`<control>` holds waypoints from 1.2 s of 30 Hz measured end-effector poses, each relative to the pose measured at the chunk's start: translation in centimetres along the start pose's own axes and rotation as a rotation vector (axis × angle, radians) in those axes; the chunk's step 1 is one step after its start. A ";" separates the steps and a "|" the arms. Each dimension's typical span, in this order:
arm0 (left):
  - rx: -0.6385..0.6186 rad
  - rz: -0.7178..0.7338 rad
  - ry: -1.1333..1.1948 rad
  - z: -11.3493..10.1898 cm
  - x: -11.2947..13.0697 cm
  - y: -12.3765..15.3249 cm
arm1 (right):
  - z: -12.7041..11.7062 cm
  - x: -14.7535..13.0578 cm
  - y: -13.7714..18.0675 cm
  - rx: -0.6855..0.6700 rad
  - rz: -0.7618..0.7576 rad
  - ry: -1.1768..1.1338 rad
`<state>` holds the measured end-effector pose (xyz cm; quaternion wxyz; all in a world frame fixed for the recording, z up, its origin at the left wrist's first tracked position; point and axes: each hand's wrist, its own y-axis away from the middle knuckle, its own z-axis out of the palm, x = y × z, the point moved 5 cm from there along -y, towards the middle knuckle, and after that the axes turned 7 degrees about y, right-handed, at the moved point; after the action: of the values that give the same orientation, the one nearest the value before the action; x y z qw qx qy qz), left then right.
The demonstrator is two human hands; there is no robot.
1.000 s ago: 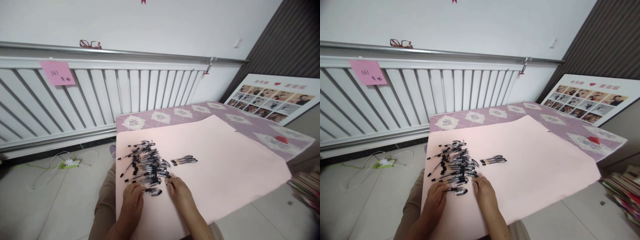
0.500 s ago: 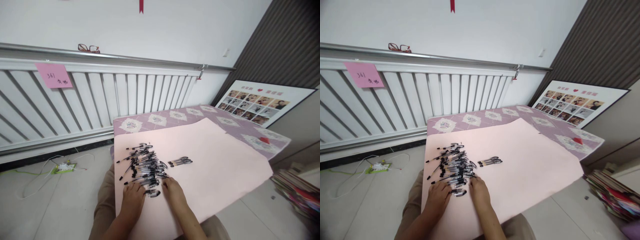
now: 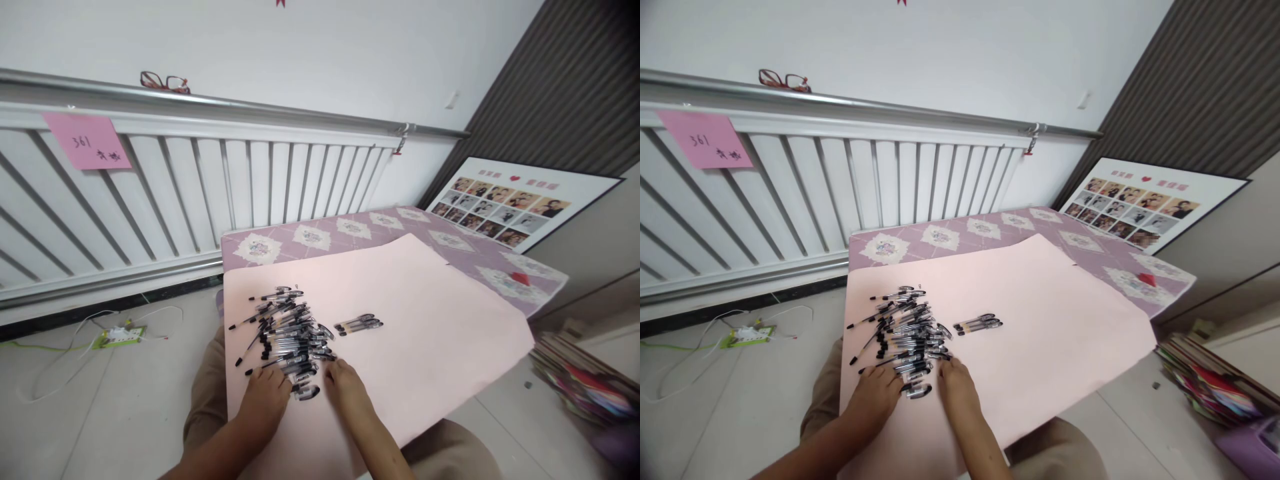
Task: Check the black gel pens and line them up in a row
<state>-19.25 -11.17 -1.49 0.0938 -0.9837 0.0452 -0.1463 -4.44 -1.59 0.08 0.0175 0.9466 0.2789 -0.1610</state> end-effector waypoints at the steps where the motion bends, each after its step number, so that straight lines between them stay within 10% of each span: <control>1: -0.023 0.031 -0.001 0.0 0.0 -0.1 | 0.0 0.0 0.0 0.002 0.000 -0.007; 11: -0.311 -0.010 0.111 0.3 -1.2 -0.4 | -0.5 1.4 1.8 0.046 0.101 -0.307; 18: -0.153 -0.353 0.449 -2.3 -1.7 1.7 | 0.5 0.9 2.9 -0.097 0.308 -0.866; 25: -0.084 -0.458 0.822 -0.3 0.7 2.2 | 2.2 -0.7 3.8 -0.205 0.621 -1.464; 36: -0.212 -0.504 1.020 0.1 1.1 1.3 | 2.1 -1.0 4.6 -0.200 0.604 -1.414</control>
<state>-18.22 -12.57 -1.49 -0.0764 -0.7734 -0.1366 -0.6143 -3.45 -6.24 -1.87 0.3200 0.6477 -0.0554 -0.6892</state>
